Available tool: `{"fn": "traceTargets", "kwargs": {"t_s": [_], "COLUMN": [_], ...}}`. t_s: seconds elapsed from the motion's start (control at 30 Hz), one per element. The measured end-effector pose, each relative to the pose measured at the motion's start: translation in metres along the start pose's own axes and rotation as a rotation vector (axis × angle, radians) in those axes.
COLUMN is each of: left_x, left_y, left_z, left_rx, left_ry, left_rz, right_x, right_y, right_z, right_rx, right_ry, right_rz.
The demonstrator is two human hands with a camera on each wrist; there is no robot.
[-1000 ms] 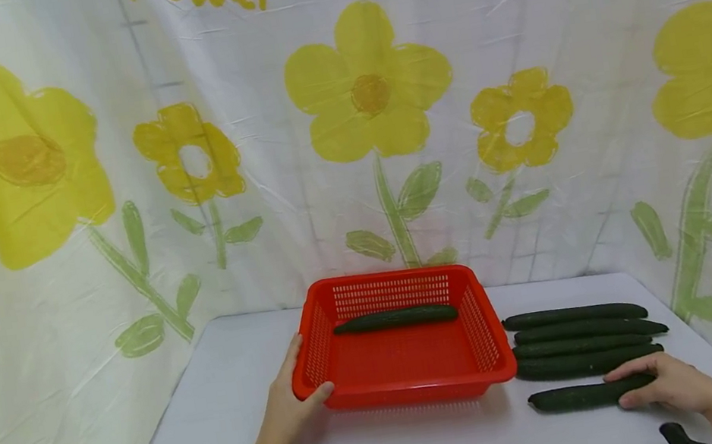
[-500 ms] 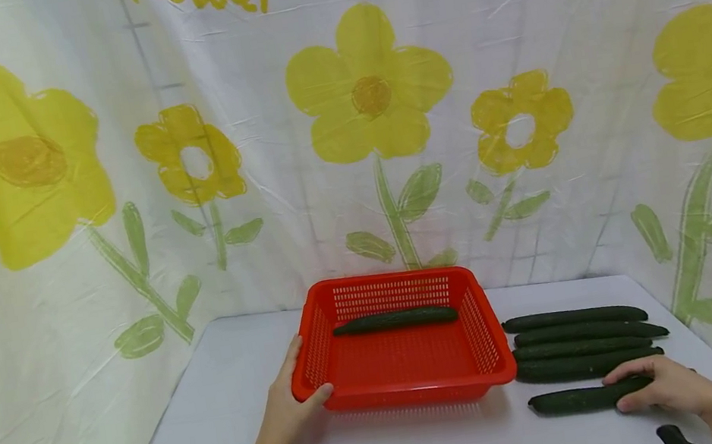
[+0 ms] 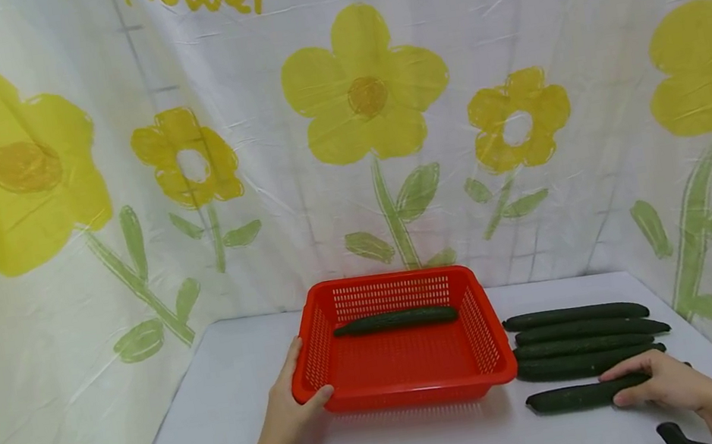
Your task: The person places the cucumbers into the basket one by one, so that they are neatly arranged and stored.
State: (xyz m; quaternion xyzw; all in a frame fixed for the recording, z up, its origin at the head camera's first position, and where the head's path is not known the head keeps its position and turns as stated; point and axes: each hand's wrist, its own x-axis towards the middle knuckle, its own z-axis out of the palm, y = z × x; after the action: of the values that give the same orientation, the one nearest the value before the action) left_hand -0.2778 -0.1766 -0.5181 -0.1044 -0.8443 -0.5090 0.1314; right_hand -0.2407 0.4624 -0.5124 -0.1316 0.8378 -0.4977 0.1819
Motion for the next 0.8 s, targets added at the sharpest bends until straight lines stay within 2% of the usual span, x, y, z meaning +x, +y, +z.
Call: {"fn": "traceTargets", "kwargs": {"t_s": [0.37,0.53,0.67,0.8], "left_x": [0.0,0.0,0.001,0.0], "left_y": [0.002,0.002,0.001,-0.001], "left_z": [0.0,0.001,0.001,0.0], "left_rx": [-0.003,-0.011,-0.015,-0.023], "left_ry": [-0.006,-0.01,-0.016,-0.017], "left_rz": [-0.009,-0.018,-0.023,-0.02], "right_x": [-0.002,-0.009,-0.014,-0.018], "right_y": [-0.004,-0.016,-0.03,-0.043], "right_z": [-0.001,-0.003,-0.005,-0.006], "right_rx": [-0.106,-0.176,-0.164,-0.16], "right_ry": [0.068,0.173,0.255,0.331], "right_rz": [-0.042,0.019,0.085,0.113]}}
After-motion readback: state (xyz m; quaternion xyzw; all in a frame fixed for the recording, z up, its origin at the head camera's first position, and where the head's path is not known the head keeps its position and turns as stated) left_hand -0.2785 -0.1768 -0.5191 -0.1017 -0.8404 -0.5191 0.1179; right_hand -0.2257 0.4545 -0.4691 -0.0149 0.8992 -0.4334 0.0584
